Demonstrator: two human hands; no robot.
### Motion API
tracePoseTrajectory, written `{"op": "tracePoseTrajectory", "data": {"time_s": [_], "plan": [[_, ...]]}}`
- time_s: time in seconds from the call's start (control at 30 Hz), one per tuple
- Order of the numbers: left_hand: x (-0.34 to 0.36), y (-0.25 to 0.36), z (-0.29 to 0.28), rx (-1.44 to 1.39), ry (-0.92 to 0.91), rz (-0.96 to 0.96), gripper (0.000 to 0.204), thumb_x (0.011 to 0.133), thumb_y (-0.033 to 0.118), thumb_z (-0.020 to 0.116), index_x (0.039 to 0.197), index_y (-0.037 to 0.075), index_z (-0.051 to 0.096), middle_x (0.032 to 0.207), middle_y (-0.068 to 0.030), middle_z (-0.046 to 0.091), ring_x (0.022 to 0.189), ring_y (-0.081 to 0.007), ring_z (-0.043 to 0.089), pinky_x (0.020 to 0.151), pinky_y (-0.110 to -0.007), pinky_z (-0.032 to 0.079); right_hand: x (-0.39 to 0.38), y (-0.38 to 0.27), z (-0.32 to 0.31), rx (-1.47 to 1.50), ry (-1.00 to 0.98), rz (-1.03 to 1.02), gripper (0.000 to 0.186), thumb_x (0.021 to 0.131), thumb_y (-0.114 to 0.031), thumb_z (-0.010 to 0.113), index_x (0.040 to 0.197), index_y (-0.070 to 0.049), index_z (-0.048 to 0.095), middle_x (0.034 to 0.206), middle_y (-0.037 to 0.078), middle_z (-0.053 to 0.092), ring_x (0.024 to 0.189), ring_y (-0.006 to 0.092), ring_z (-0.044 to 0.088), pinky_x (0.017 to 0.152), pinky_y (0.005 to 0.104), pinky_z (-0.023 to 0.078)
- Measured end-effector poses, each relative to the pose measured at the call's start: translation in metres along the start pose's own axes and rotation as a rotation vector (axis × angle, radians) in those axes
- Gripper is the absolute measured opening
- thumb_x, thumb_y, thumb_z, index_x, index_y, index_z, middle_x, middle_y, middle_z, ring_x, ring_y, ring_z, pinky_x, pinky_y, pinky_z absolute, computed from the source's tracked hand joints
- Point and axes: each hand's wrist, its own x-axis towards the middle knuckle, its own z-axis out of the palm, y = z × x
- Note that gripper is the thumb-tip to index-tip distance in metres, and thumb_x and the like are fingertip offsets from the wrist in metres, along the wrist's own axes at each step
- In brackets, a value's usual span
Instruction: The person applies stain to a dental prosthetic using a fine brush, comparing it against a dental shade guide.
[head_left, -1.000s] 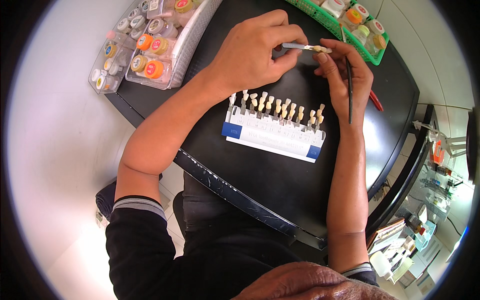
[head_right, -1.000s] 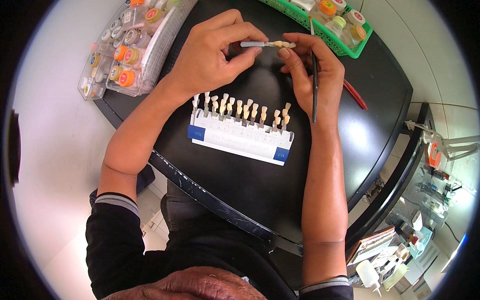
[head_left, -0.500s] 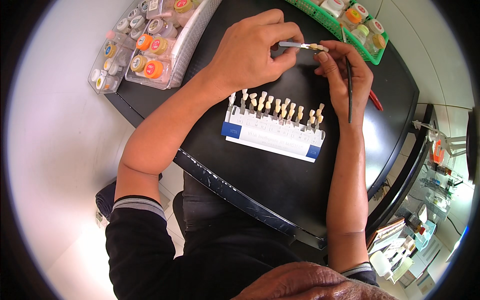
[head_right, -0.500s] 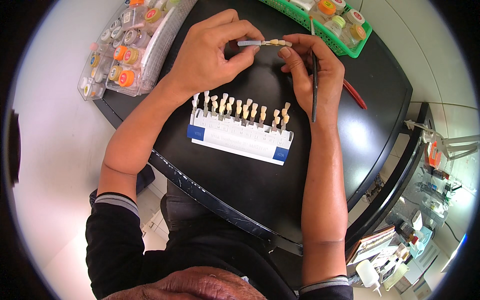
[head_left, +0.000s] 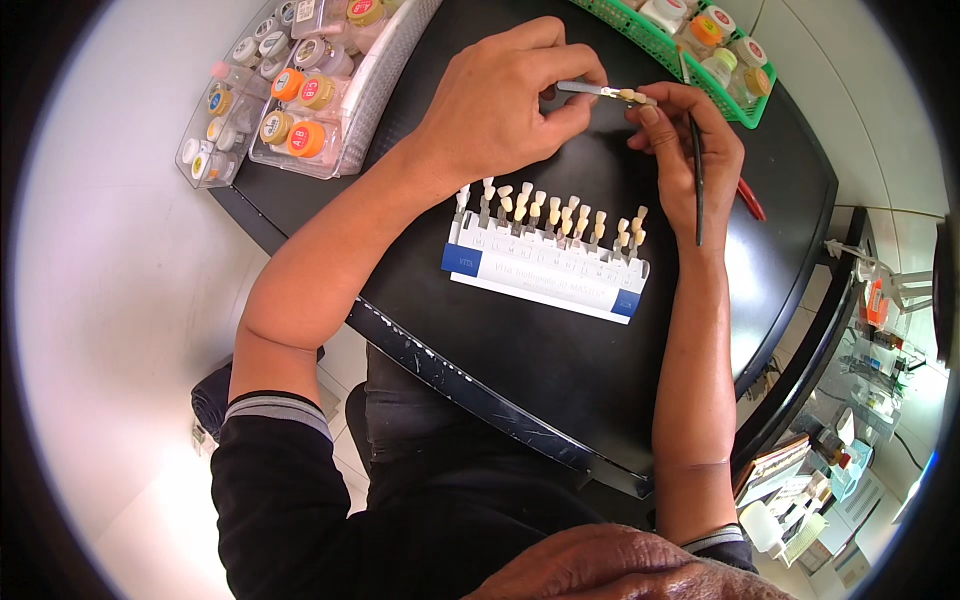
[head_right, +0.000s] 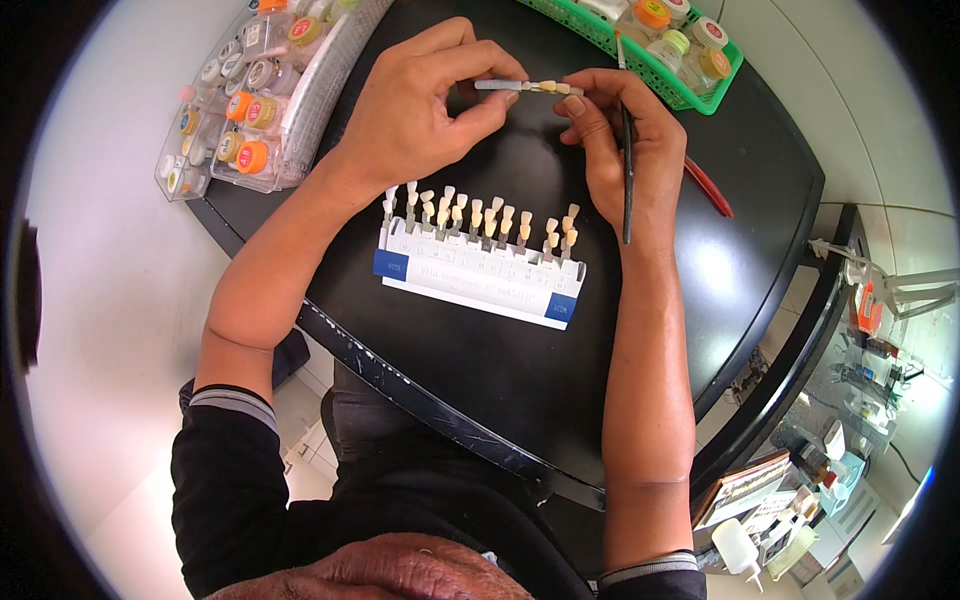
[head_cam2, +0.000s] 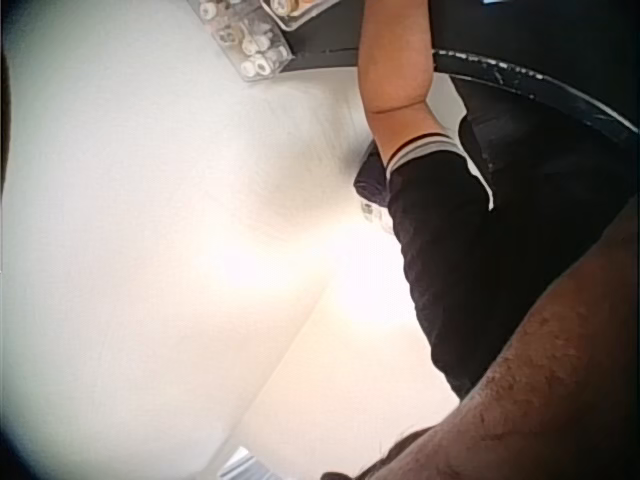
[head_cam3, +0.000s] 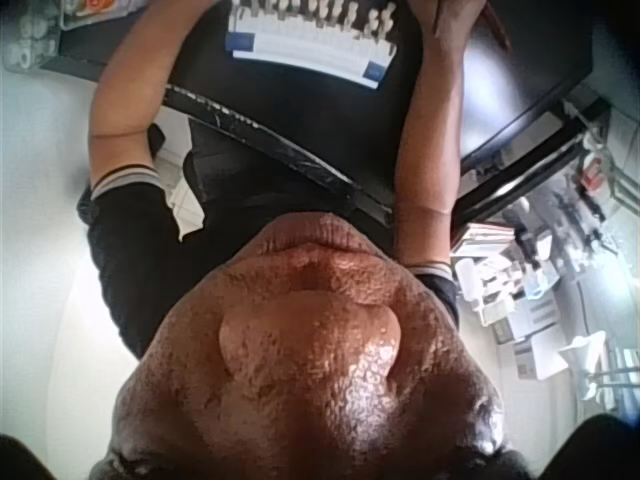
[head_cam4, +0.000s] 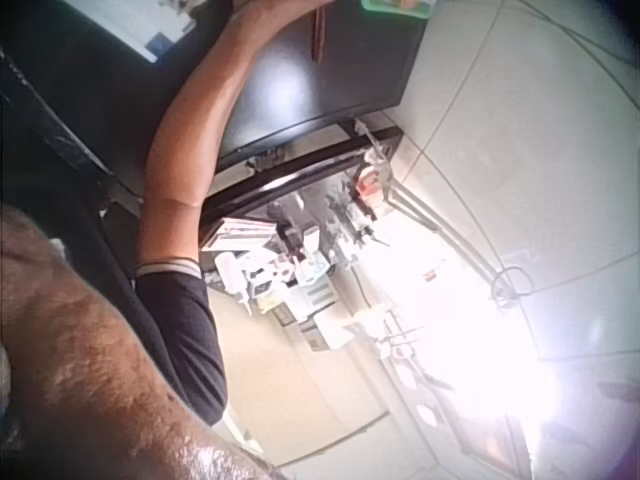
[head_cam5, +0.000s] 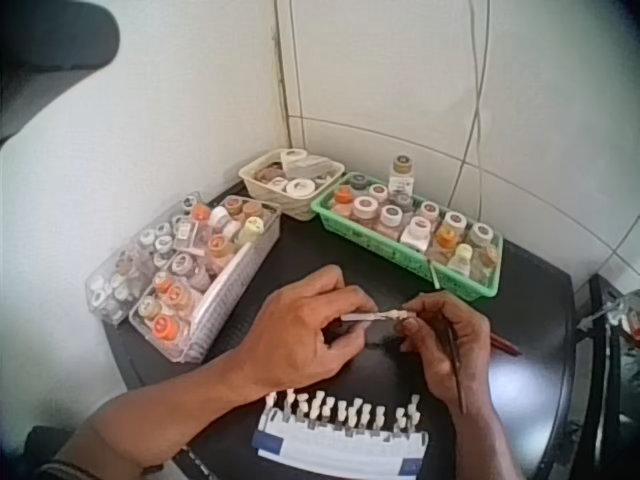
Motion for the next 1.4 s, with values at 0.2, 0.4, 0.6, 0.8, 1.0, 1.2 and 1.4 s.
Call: {"op": "tracePoseTrajectory", "data": {"time_s": [0.2,0.4,0.6,0.8,1.0,1.2,1.4], "plan": [[-0.001,-0.002,0.001,0.002,-0.007,0.007,0.017,0.088,0.008,0.082,0.105,0.008,0.08,0.082,-0.0047,0.058,0.066,-0.0179,0.058,0.059,-0.033,0.045,0.0,0.001,0.0,-0.001,-0.004,-0.006,0.014,0.105,-0.004,0.071,0.118,0.001,0.073,0.094,0.008,0.079,0.077,0.0091,0.069,0.072,0.0249,0.057],[0.0,0.001,0.0,-0.023,-0.022,-0.003,0.018,0.088,0.008,0.082,0.106,0.008,0.08,0.083,-0.0053,0.059,0.067,-0.0181,0.058,0.06,-0.032,0.045,0.0,-0.001,0.002,0.017,0.001,-0.015,0.019,0.101,-0.003,0.075,0.119,0.001,0.073,0.097,0.006,0.077,0.078,0.0088,0.069,0.071,0.0251,0.058],[0.0,-0.002,0.002,-0.046,-0.024,0.065,0.019,0.088,0.006,0.081,0.108,0.009,0.08,0.086,-0.005,0.061,0.07,-0.018,0.059,0.061,-0.031,0.045,-0.001,-0.001,0.004,0.03,0.001,0.001,0.023,0.097,0.001,0.079,0.12,0.0,0.074,0.095,0.003,0.075,0.078,0.0075,0.068,0.071,0.0245,0.057],[0.0,-0.002,0.001,-0.049,-0.032,0.081,0.019,0.089,0.005,0.081,0.107,0.008,0.081,0.087,-0.0053,0.061,0.071,-0.0186,0.061,0.062,-0.031,0.047,-0.002,-0.002,0.001,-0.005,-0.039,0.003,0.019,0.097,-0.001,0.08,0.115,0.0,0.076,0.09,0.002,0.076,0.078,0.0073,0.068,0.071,0.024,0.056],[0.0,0.0,0.0,-0.032,-0.048,0.075,0.016,0.089,0.005,0.082,0.105,0.006,0.08,0.088,-0.0058,0.062,0.074,-0.0183,0.066,0.064,-0.031,0.05,-0.003,-0.007,0.001,-0.024,-0.042,0.002,0.016,0.096,-0.003,0.081,0.111,0.001,0.077,0.089,0.002,0.076,0.08,0.0078,0.069,0.072,0.0233,0.055],[-0.001,0.001,0.001,-0.059,-0.064,0.022,0.014,0.09,0.007,0.084,0.101,0.002,0.077,0.086,-0.0071,0.063,0.073,-0.0188,0.069,0.065,-0.031,0.053,-0.002,-0.009,0.0,-0.031,-0.075,0.017,0.014,0.097,-0.004,0.081,0.11,0.001,0.077,0.088,0.002,0.076,0.08,0.0082,0.069,0.073,0.0247,0.055],[-0.002,0.001,0.002,-0.044,-0.066,0.031,0.015,0.09,0.008,0.085,0.1,0.002,0.077,0.085,-0.0072,0.063,0.072,-0.0184,0.069,0.064,-0.031,0.054,-0.002,-0.008,-0.001,-0.024,-0.085,0.027,0.013,0.096,-0.004,0.081,0.109,0.0,0.077,0.087,0.002,0.075,0.079,0.0085,0.069,0.073,0.0249,0.054]]}}
